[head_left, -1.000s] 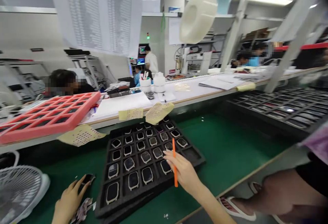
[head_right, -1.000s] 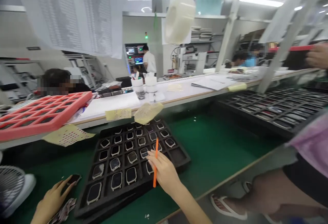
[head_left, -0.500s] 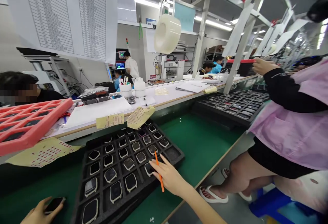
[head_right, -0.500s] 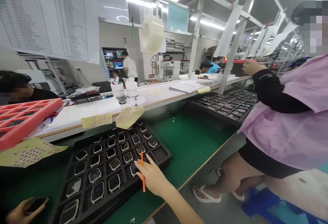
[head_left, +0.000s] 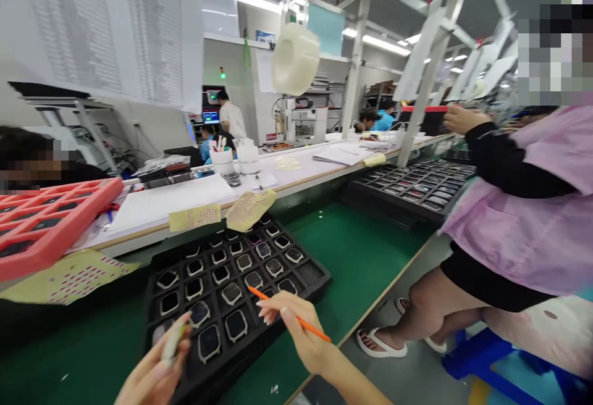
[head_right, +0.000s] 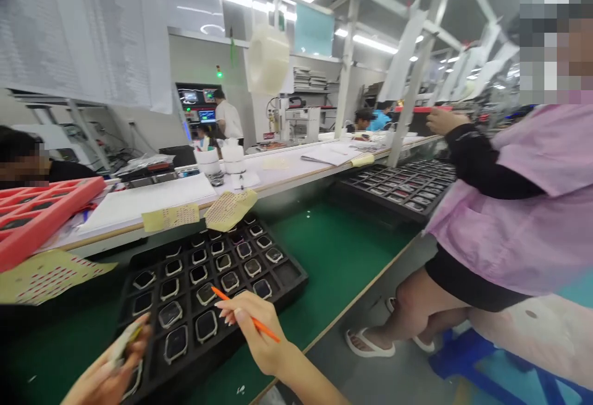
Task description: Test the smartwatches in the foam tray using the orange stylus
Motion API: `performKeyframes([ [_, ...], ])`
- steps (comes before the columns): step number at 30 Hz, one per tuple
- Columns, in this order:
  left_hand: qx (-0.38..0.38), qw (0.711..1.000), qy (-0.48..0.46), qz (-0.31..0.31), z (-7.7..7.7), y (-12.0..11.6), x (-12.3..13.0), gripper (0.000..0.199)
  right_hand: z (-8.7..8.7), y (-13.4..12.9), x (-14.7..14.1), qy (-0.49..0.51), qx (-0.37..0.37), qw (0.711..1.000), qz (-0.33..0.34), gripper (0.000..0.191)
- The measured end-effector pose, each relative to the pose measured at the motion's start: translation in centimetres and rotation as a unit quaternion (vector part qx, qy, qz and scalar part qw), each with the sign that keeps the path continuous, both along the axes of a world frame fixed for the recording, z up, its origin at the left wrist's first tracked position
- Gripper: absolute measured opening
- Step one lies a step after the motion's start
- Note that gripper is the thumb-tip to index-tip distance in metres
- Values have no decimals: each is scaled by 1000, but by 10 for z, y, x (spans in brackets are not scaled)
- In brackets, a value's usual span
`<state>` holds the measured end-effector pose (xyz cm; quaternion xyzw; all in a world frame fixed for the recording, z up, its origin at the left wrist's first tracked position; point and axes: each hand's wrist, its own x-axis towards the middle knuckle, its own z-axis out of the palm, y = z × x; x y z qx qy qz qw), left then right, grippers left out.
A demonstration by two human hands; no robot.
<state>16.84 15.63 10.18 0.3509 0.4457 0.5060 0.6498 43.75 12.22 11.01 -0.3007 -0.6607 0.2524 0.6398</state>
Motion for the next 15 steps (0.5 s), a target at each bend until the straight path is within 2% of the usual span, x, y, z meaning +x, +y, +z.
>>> performKeyframes([
  [4,12,989,-76,-128,13,-23,52,68,14,-15,-13,100,-42,992,62,44],
  [8,71,955,-151,-245,24,-36,71,62,16,-24,-19,182,-60,976,102,45],
  [11,85,941,-170,-281,26,-41,74,58,16,-27,-22,210,-67,968,120,44],
  [15,90,939,-166,-288,27,-43,75,56,16,-27,-22,228,-72,965,112,45],
])
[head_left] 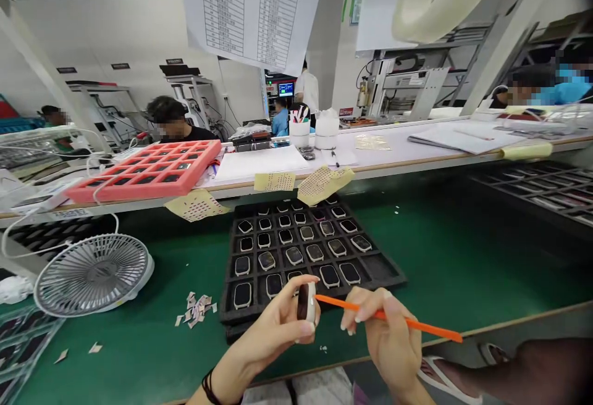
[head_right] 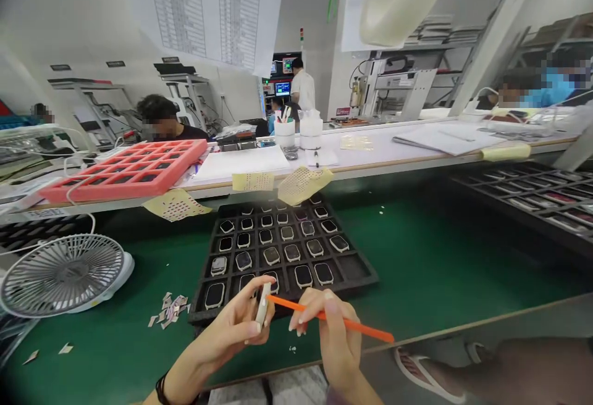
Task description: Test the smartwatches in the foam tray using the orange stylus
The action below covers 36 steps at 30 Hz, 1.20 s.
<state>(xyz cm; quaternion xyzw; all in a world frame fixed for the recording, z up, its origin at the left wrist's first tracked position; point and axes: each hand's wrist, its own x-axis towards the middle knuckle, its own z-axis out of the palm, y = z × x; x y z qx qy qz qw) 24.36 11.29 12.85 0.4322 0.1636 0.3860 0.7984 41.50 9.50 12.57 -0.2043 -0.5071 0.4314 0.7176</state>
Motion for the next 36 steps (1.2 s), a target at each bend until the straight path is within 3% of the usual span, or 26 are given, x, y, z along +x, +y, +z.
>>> performKeyframes([
  [9,8,998,59,24,0,0,1,63,0,0,1,-1,-6,1000,-19,44],
  [18,89,979,168,69,7,-7,-5,54,8,1,1,-33,-26,998,-36,45],
  [36,147,952,252,93,8,-13,-7,47,7,-1,2,-56,-21,997,-45,44],
])
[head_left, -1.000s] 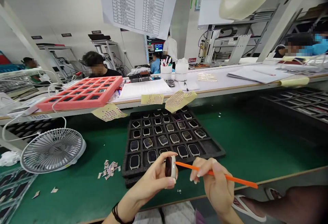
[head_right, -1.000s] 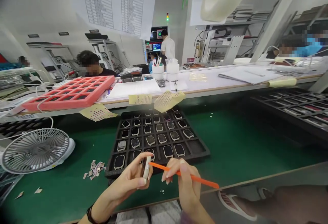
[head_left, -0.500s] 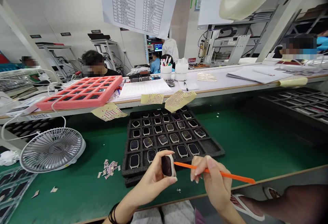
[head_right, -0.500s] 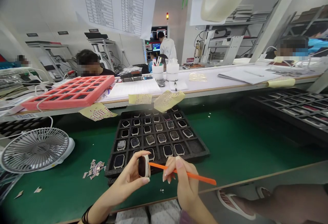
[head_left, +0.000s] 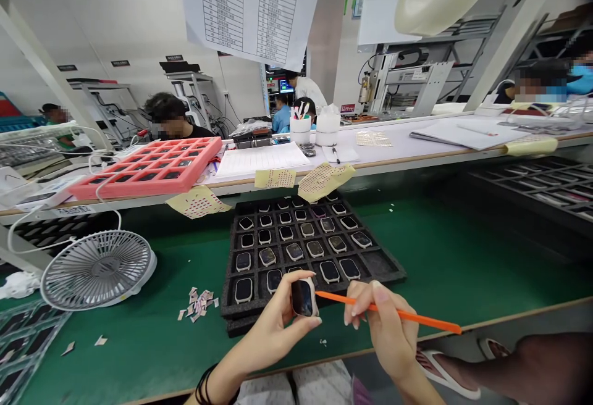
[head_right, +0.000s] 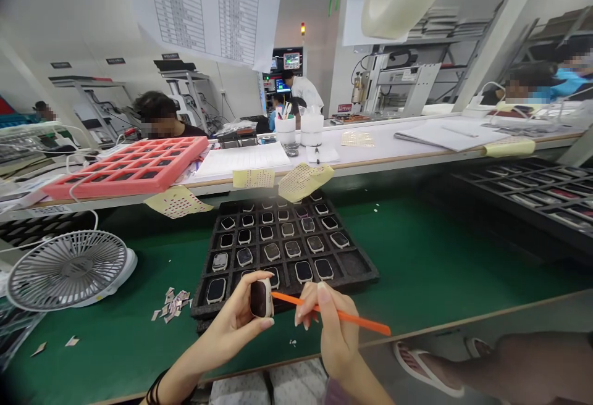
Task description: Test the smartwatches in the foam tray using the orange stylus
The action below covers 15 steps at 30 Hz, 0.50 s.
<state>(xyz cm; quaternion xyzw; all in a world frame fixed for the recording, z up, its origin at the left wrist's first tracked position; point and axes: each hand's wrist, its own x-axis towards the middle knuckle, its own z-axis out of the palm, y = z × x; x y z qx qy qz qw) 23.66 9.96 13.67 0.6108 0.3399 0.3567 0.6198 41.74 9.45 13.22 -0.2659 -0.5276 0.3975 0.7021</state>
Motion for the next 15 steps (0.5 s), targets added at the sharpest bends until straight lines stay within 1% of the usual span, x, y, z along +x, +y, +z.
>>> performKeyframes([
  [4,7,1000,2,-4,-2,0,6,48,-3,-3,6,15,-2,1000,1,44],
  [8,11,1000,13,-18,0,1,17,49,-8,-5,17,36,-8,999,-7,43],
  [12,18,999,23,-39,2,4,34,51,-13,-7,33,48,-3,999,-24,44],
  [15,20,998,32,-52,1,8,51,51,-16,-9,48,49,-11,998,-49,44],
])
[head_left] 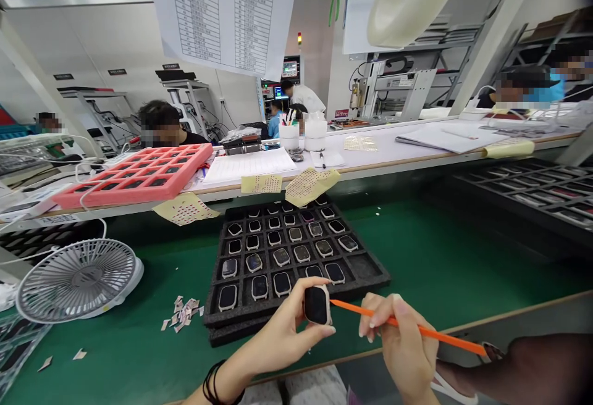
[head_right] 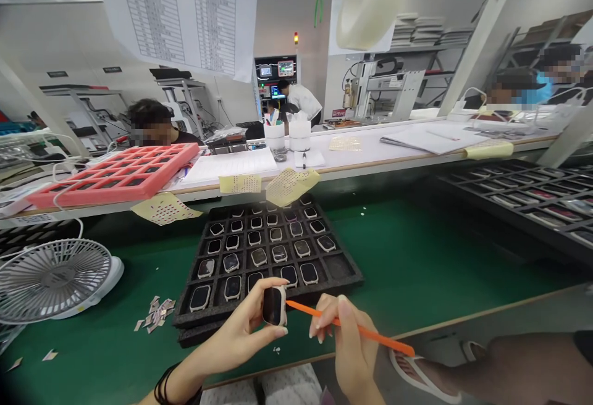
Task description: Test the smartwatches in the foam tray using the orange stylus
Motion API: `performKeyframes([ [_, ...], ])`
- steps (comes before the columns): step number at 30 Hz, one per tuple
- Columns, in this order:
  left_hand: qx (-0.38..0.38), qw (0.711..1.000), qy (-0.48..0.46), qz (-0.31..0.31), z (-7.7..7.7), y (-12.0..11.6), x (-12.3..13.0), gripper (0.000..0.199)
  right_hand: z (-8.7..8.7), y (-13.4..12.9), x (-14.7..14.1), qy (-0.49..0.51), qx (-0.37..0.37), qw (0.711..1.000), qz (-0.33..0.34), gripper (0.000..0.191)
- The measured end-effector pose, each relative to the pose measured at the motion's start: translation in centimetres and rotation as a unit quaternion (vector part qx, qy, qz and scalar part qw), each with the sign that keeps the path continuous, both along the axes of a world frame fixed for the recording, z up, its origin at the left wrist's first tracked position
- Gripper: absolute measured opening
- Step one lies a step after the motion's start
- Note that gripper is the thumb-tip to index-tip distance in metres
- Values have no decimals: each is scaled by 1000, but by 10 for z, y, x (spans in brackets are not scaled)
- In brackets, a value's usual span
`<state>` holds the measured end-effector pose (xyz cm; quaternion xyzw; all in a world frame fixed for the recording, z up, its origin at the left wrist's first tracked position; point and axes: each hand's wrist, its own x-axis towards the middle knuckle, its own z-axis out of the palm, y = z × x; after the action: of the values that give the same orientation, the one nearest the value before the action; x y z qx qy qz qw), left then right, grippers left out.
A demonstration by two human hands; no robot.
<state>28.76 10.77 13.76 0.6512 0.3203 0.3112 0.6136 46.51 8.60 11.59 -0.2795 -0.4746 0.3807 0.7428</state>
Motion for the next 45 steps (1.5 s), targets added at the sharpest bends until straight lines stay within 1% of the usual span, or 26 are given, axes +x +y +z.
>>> performKeyframes([
  [4,0,1000,2,-18,-4,8,27,52,-7,-2,22,7,-9,999,-39,44],
  [7,-6,999,1,-47,-6,13,48,53,-12,-4,42,21,-37,997,-67,43],
  [11,-9,996,9,-84,-7,19,71,55,-19,-6,67,34,-50,995,-75,44],
  [15,-6,996,14,-89,-5,22,87,55,-25,-7,84,38,-55,995,-77,43],
  [20,-7,995,21,-97,-3,22,99,56,-28,-7,98,38,-58,993,-92,43],
  [22,25,995,36,-89,-5,25,104,56,-27,-8,104,36,-48,992,-109,42],
  [23,55,994,54,-73,-7,29,107,56,-25,-9,108,38,-39,991,-125,41],
  [25,144,984,109,-8,-14,42,116,55,-22,-12,115,49,-20,984,-169,39],
  [26,197,969,148,32,-19,50,122,54,-21,-14,118,55,-14,980,-192,39],
  [27,249,947,187,71,-25,60,128,54,-20,-17,122,57,-12,976,-209,38],
  [28,294,922,232,96,-32,70,135,54,-20,-21,124,54,-11,974,-219,38],
  [29,331,895,283,99,-39,80,142,53,-20,-25,126,46,-12,974,-223,37],
  [31,348,878,316,89,-54,95,153,48,-22,-33,128,27,-14,975,-222,37],
  [33,357,873,327,63,-66,102,158,43,-24,-40,127,21,-19,973,-228,37],
  [35,367,869,329,30,-71,100,155,45,-25,-44,123,26,-44,971,-232,37],
  [37,372,869,326,4,-68,89,144,49,-27,-44,116,15,-91,972,-216,38],
  [40,375,874,309,12,-47,58,118,48,-32,-39,103,-48,-156,976,-147,42],
  [41,382,875,296,16,-39,45,109,47,-34,-37,97,-68,-168,976,-123,44],
  [42,392,880,267,6,-31,32,101,44,-35,-35,90,-86,-175,976,-100,45],
  [44,405,878,248,-58,-20,7,87,35,-38,-31,76,-111,-179,976,-60,46],
  [45,407,876,249,-76,-18,-3,81,31,-39,-30,69,-122,-177,976,-35,46],
])
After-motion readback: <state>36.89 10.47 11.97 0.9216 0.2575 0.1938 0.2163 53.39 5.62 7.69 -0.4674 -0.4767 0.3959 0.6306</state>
